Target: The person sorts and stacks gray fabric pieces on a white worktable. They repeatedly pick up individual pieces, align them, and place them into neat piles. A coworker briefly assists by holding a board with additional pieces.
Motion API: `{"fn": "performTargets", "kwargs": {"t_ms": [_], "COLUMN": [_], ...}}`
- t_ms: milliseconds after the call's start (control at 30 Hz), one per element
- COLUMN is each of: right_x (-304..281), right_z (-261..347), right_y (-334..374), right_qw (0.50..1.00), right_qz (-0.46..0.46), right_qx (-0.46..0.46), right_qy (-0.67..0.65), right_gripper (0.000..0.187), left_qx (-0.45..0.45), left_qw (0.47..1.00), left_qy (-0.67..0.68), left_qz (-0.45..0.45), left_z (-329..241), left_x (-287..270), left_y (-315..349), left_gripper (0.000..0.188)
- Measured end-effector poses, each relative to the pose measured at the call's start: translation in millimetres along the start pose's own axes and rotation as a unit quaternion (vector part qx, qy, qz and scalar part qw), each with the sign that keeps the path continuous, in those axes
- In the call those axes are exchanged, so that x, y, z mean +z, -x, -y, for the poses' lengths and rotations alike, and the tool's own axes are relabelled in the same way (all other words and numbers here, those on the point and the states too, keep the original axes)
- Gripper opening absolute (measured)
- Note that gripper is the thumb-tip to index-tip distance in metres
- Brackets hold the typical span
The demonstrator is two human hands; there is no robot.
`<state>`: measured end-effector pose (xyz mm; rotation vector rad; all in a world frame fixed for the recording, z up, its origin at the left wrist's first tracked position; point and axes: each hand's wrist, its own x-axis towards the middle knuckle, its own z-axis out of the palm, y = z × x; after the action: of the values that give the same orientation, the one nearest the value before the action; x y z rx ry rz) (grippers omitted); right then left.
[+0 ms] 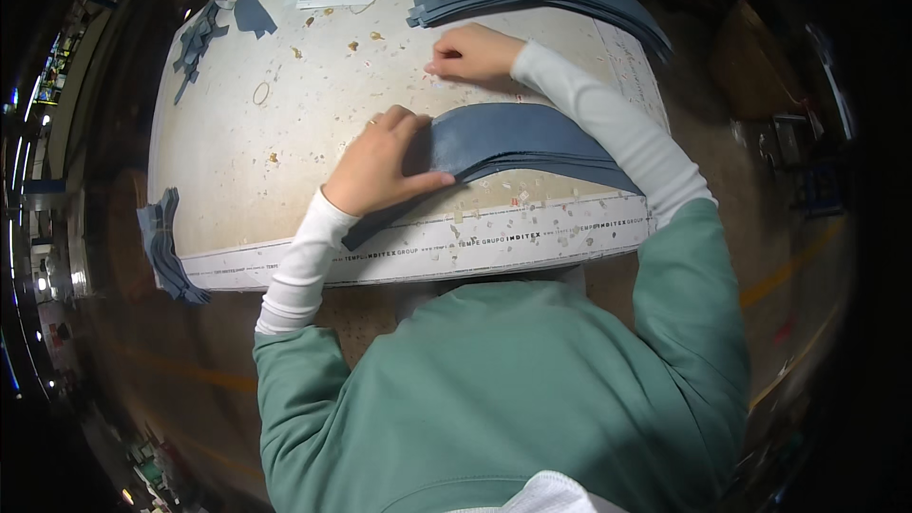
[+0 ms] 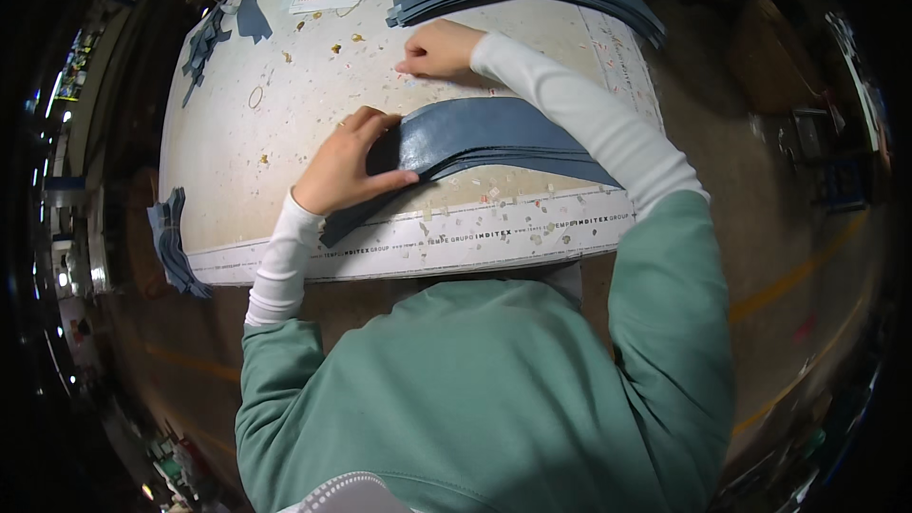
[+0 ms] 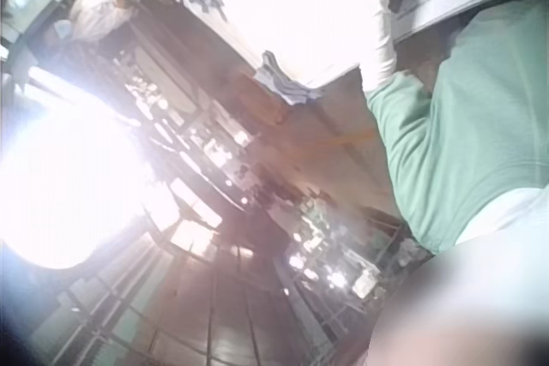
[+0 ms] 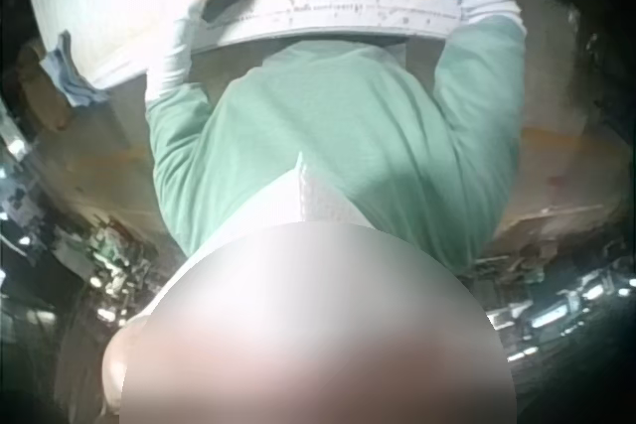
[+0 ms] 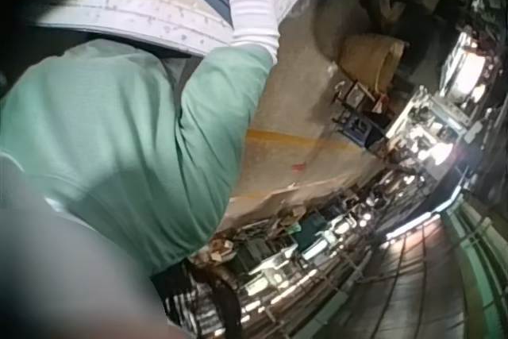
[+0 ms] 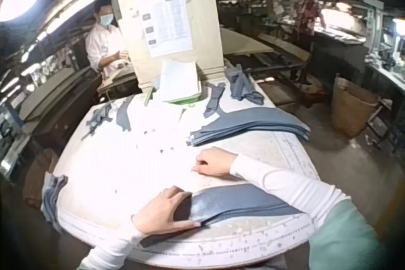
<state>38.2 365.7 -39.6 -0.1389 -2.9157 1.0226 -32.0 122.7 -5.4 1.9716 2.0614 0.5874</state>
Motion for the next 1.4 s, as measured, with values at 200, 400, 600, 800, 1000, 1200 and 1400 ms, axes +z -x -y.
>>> {"fn": "performTargets", "kwargs": {"t_ms": [200, 400, 600, 800, 1000, 1200, 1400], "right_x": [11.0, 23.8, 9.1, -94.5, -160.3, -124.8, -23.1], "right_z": [14.7, 48.6, 43.0, -60.4, -178.9, -125.5, -2.7], "right_y": [123.1, 178.9, 177.9, 119.7, 60.8, 75.2, 124.3], "right_qw": [0.987, 0.984, 0.998, 0.959, 0.942, 0.972, 0.972], "right_qz": [-0.135, -0.131, -0.037, -0.278, -0.111, -0.032, -0.074], "right_qx": [0.030, 0.122, 0.041, 0.035, 0.295, 0.232, 0.210], "right_qy": [0.077, -0.011, 0.029, 0.042, 0.119, 0.000, -0.077], "right_gripper": [0.033, 0.046, 0.044, 0.033, 0.097, 0.085, 0.062], "left_qx": [-0.034, -0.051, -0.006, -0.118, -0.201, -0.187, -0.119], "left_qw": [0.999, 0.986, 0.989, 0.987, 0.963, 0.971, 0.963], "left_qy": [0.001, 0.091, 0.048, 0.113, 0.180, 0.151, 0.214], "left_qz": [-0.015, 0.129, 0.143, 0.010, 0.004, 0.018, 0.117], "left_z": [-4.4, -3.7, -13.5, -19.4, -13.5, 34.1, 86.6], "left_x": [18.2, 10.3, 9.7, 6.9, 2.1, -22.1, -32.6], "left_y": [-2.9, -17.9, -14.2, 32.8, 76.2, 74.8, -2.2], "left_gripper": [0.067, 0.063, 0.064, 0.042, 0.027, 0.025, 0.030]}}
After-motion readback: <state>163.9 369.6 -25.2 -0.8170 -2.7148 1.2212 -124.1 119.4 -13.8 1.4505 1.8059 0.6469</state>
